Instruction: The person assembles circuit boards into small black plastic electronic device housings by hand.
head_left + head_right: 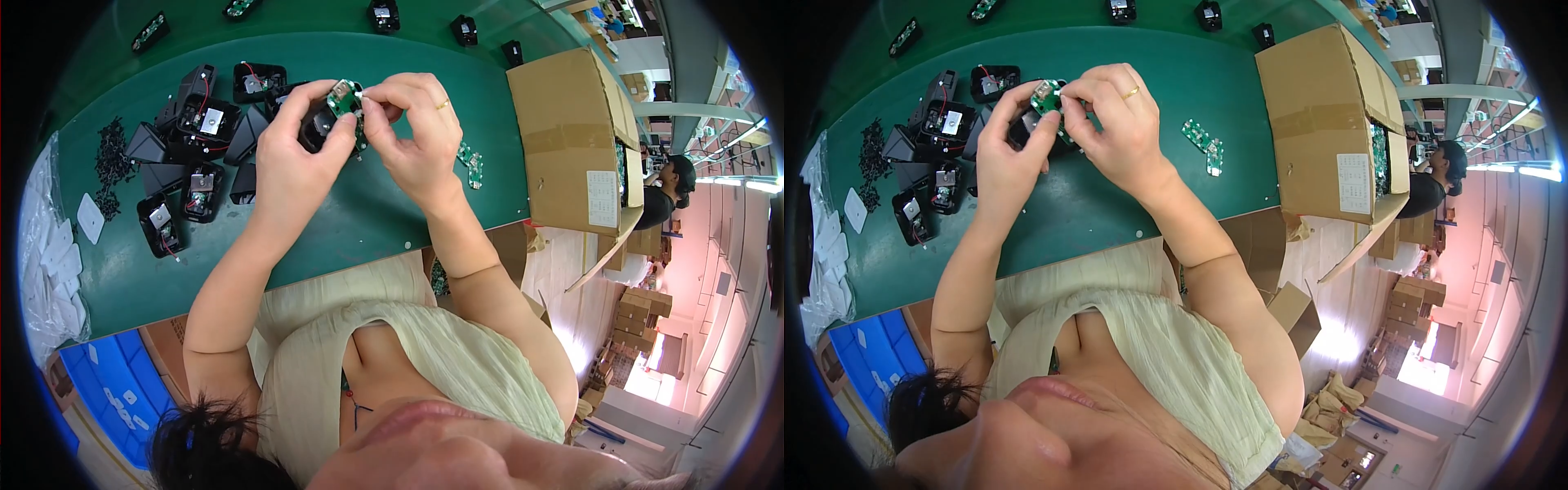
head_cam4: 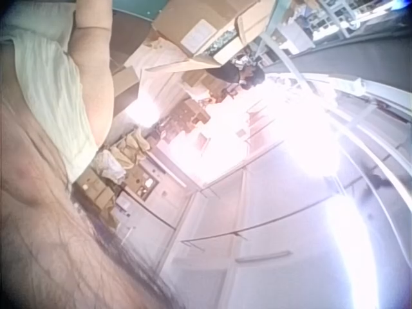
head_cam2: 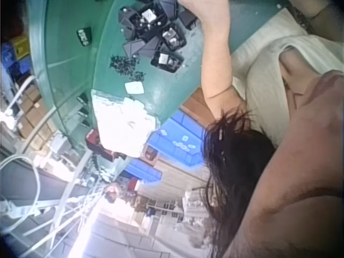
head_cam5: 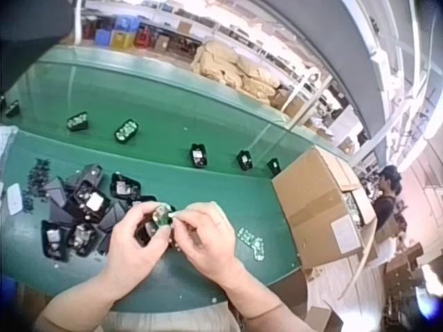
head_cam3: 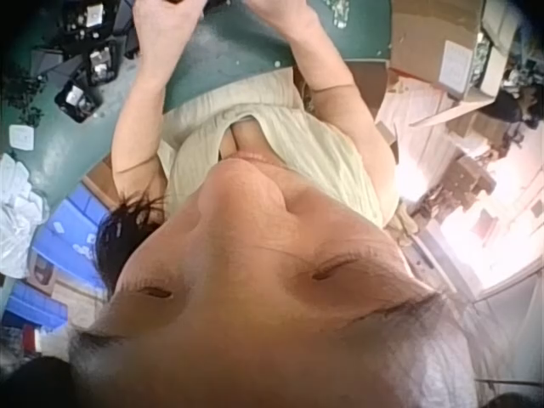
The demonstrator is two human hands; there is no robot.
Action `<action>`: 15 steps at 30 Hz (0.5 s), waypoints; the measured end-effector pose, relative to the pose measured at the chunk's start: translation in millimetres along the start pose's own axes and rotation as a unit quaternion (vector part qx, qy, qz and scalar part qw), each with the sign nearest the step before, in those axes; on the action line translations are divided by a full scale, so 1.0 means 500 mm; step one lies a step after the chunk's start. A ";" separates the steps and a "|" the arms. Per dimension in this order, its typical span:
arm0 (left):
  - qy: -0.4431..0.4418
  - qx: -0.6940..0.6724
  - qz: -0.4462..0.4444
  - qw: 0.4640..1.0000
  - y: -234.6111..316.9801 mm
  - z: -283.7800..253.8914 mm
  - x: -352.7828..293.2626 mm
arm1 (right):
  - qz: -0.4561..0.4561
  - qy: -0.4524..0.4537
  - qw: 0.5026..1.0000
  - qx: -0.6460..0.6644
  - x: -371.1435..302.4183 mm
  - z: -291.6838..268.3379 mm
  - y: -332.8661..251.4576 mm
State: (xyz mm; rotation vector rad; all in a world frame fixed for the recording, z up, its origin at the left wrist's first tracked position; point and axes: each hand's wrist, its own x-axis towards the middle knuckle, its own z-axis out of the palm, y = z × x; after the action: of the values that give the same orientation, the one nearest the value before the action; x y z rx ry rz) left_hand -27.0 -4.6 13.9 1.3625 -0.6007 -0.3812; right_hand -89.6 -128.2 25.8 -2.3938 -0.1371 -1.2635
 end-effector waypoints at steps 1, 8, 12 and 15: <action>0.012 -0.001 0.006 1.000 -0.002 -0.003 0.002 | 0.001 0.000 1.000 0.002 0.000 -0.001 0.001; 0.055 0.049 0.074 0.995 0.000 -0.003 0.003 | -0.132 -0.077 0.983 -0.102 0.011 -0.020 0.013; 0.061 0.067 0.087 0.992 0.000 -0.002 0.002 | -0.139 -0.080 0.982 -0.098 0.014 -0.021 0.012; 0.071 0.087 0.117 0.987 -0.004 -0.003 0.004 | -0.148 -0.078 0.982 -0.093 0.014 -0.018 0.010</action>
State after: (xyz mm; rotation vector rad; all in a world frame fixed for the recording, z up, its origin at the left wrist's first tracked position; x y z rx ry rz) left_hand -24.3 -4.7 12.0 1.4520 -0.6791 -0.0421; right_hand -91.0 -137.4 34.5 -2.7116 -0.4560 -1.2592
